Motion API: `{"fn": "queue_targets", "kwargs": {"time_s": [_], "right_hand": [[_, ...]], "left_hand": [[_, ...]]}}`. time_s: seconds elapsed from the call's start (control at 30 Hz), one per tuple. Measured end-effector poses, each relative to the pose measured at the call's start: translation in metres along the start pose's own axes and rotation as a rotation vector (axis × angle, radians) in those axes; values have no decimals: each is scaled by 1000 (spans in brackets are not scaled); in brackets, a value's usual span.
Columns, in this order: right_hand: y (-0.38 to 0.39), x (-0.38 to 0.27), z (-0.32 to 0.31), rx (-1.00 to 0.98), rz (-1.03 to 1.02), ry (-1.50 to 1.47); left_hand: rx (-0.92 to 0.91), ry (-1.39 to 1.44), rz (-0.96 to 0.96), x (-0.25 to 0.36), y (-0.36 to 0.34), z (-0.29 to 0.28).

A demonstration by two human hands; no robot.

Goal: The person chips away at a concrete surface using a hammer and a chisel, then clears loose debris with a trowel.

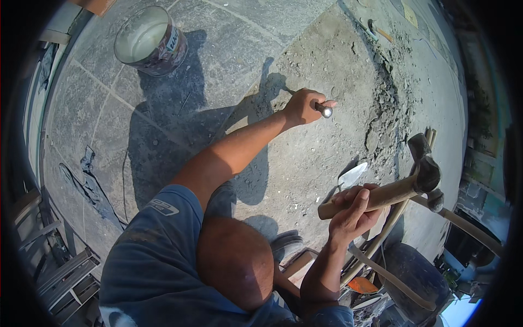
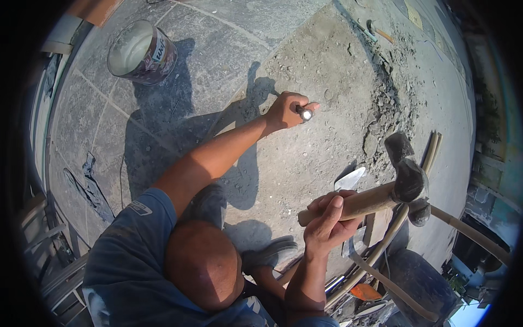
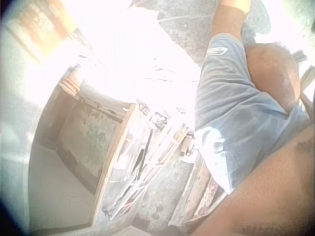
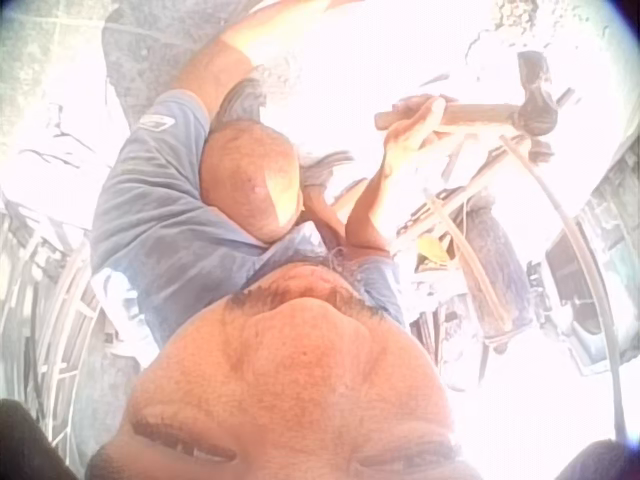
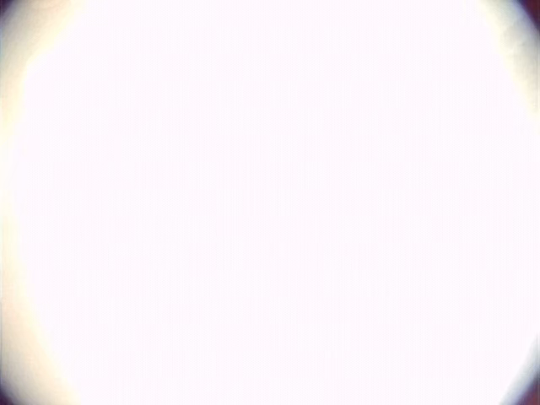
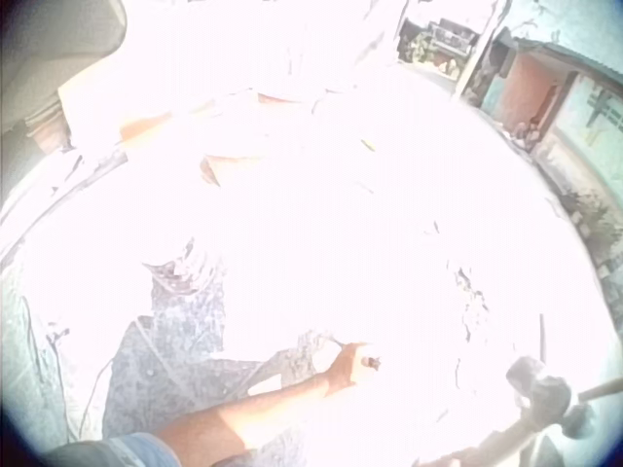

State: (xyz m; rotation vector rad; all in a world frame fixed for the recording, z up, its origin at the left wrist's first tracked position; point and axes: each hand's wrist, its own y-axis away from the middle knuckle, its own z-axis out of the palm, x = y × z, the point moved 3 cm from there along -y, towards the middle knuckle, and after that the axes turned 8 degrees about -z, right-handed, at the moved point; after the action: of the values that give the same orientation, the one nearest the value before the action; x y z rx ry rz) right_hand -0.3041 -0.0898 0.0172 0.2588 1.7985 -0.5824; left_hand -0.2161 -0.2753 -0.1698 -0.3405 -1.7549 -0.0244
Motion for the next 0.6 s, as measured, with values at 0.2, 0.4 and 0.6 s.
{"fn": "queue_targets", "kwargs": {"time_s": [0.2,0.4,0.6], "right_hand": [[-46,-62,-16,201,-223,-84],[-6,71,15,-201,143,171],[-68,-27,0,-90,34,114]], "left_hand": [[58,-42,-103,4,-13,-10],[-2,-146,-246,13,-17,-3],[-5,-178,-61,3,-18,-8]]}}
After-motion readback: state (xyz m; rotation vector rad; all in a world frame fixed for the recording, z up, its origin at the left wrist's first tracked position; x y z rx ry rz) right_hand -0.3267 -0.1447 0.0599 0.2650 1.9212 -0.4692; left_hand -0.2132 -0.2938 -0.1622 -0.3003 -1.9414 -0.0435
